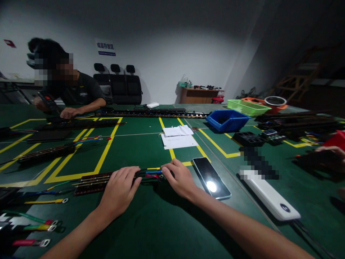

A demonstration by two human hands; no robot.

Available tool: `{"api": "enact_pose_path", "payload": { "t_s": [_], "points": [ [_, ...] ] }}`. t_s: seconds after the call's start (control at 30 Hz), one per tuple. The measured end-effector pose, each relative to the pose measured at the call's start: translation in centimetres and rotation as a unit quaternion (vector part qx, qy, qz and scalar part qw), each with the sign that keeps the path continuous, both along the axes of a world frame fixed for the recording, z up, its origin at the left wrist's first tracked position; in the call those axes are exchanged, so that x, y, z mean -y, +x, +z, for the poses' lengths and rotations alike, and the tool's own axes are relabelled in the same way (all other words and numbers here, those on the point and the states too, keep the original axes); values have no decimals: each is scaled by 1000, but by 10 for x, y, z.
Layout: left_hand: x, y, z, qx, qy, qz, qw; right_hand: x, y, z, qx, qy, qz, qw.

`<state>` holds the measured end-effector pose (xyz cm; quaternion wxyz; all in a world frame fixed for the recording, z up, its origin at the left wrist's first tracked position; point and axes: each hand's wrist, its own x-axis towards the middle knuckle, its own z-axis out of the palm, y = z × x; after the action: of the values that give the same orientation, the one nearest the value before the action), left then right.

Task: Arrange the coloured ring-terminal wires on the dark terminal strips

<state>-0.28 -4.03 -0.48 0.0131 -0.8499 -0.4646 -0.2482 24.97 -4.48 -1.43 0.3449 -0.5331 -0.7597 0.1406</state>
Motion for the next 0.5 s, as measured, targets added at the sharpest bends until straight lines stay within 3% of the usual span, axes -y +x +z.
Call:
{"api": "enact_pose_path", "payload": {
  "t_s": [0.17,0.4,0.5],
  "points": [
    [1,0,3,0,-13,1,1000,-3,1,-3,-7,10,-53,999],
    [0,0,3,-4,-14,2,1000,1,4,0,-41,34,68,996],
    [1,0,2,-2,-8,0,1000,0,3,-1,-41,33,56,997]
  ]
}}
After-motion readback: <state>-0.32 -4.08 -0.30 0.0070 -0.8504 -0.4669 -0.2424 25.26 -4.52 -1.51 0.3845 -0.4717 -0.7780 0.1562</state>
